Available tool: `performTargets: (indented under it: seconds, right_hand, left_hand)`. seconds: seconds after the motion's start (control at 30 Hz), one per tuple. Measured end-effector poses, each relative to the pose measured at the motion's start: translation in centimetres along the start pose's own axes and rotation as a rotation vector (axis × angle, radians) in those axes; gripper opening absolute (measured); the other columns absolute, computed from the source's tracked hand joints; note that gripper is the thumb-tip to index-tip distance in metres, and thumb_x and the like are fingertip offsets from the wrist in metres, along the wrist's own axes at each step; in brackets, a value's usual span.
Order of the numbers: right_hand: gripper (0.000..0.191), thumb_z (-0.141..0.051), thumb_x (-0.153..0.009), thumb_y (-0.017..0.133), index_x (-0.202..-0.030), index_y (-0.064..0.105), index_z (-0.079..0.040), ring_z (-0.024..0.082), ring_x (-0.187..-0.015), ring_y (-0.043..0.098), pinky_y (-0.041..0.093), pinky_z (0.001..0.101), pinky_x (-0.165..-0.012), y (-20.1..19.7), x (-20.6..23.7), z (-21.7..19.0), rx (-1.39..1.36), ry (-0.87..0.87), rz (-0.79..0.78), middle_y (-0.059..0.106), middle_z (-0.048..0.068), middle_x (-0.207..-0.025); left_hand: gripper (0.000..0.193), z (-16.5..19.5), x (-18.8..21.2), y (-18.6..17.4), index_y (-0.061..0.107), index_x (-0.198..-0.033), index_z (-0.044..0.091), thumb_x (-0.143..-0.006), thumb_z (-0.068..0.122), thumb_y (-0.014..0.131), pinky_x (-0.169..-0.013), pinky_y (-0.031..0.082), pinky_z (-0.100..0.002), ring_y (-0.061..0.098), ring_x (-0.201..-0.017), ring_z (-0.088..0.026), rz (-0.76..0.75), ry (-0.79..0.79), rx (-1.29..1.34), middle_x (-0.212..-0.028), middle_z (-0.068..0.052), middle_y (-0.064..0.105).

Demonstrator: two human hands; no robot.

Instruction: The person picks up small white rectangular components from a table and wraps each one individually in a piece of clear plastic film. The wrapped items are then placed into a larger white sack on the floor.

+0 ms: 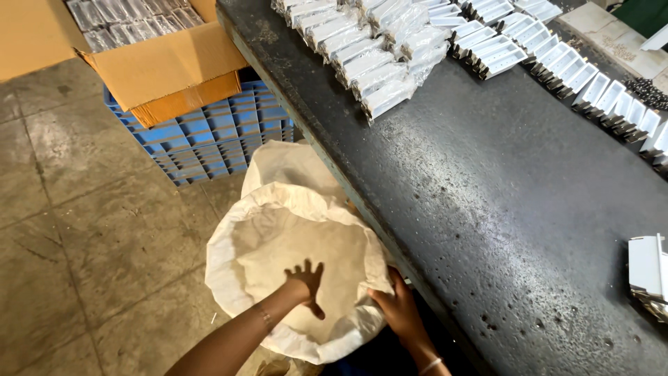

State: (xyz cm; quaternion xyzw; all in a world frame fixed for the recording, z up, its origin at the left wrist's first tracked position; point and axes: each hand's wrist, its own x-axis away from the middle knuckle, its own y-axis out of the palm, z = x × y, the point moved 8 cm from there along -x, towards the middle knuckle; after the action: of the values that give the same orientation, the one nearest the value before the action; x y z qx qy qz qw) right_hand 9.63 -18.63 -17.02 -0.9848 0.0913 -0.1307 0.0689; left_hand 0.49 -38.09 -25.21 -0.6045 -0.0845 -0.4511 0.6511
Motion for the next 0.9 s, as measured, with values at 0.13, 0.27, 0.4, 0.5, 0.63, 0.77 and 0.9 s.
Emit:
performTargets:
  seconds: [0.13, 0.27, 0.4, 0.5, 0.63, 0.77, 0.9]
  right_hand:
    - [0.065, -0.019, -0.08, 0.074, -0.14, 0.053, -0.005, 0.023, -0.109, 0.068, 0.054, 0.0365, -0.093, -1.4, 1.7, 1.9, -0.094, 0.086, -0.046, 0.07, 0.013, -0.124]
    - [0.068, -0.01, -0.077, 0.079, -0.139, 0.052, -0.005, 0.025, -0.109, 0.069, 0.057, 0.0417, -0.095, -2.4, 2.5, 5.9, -0.168, 0.238, -0.017, 0.068, 0.013, -0.125]
    - [0.069, -0.005, -0.076, 0.081, -0.139, 0.052, -0.003, 0.029, -0.11, 0.07, 0.056, 0.0462, -0.097, -4.3, 3.1, 8.0, -0.219, 0.204, -0.08, 0.07, 0.018, -0.123]
    - [0.066, -0.007, -0.078, 0.08, -0.138, 0.053, -0.003, 0.029, -0.112, 0.068, 0.054, 0.0451, -0.099, -5.8, 2.6, 9.0, -0.111, 0.199, -0.025, 0.069, 0.018, -0.125]
    - [0.064, -0.009, -0.08, 0.078, -0.138, 0.054, -0.003, 0.029, -0.116, 0.066, 0.051, 0.0436, -0.101, -6.1, 2.2, 9.3, -0.045, 0.202, 0.042, 0.068, 0.018, -0.128]
    - [0.061, -0.012, -0.082, 0.077, -0.138, 0.055, -0.003, 0.029, -0.119, 0.064, 0.048, 0.042, -0.103, -6.2, 2.2, 8.7, 0.029, 0.153, 0.089, 0.067, 0.017, -0.13]
    - [0.058, -0.014, -0.084, 0.075, -0.137, 0.056, -0.003, 0.029, -0.123, 0.062, 0.045, 0.0405, -0.105, -6.0, 2.5, 6.9, 0.127, 0.066, 0.145, 0.066, 0.017, -0.133]
  left_hand:
    - [0.159, 5.5, -0.8, -2.5, 0.006, -0.16, 0.007, -0.044, 0.063, 0.099, -0.108, 0.022, -0.078, 0.017, -0.147, -0.055, 0.385, 0.31, -0.243, -0.164, -0.034, 0.007]
    - [0.161, 8.1, -2.1, -4.4, 0.005, -0.167, 0.01, -0.045, 0.058, 0.098, -0.11, 0.021, -0.084, 0.018, -0.15, -0.057, 0.414, 0.255, -0.314, -0.162, -0.027, 0.017]
    - [0.163, 3.1, -3.3, -4.4, -0.004, -0.162, 0.017, -0.044, 0.045, 0.105, -0.109, 0.024, -0.08, 0.015, -0.149, -0.056, 0.201, -0.225, -0.026, -0.167, -0.023, -0.003]
    - [0.166, -0.7, -2.0, -1.7, -0.009, -0.163, 0.018, -0.046, 0.039, 0.107, -0.105, 0.043, -0.064, 0.038, -0.139, -0.051, 0.104, -0.405, 0.292, -0.167, -0.032, -0.007]
    - [0.134, -0.5, -1.7, 1.3, 0.023, -0.155, 0.003, -0.047, 0.031, 0.098, -0.091, 0.062, -0.041, 0.073, -0.111, -0.037, 0.098, -0.244, 0.722, -0.138, -0.033, 0.051]
    - [0.098, 1.5, -2.6, -0.1, 0.041, -0.149, 0.014, -0.062, 0.014, 0.087, -0.097, 0.057, -0.043, 0.067, -0.114, -0.033, 0.27, -0.112, 0.778, -0.121, -0.021, 0.07]
    - [0.042, 1.8, -2.8, -2.0, 0.069, -0.124, 0.027, -0.085, 0.014, 0.06, -0.096, 0.054, -0.048, 0.065, -0.113, -0.037, 0.388, -0.19, 0.614, -0.125, -0.011, 0.069]
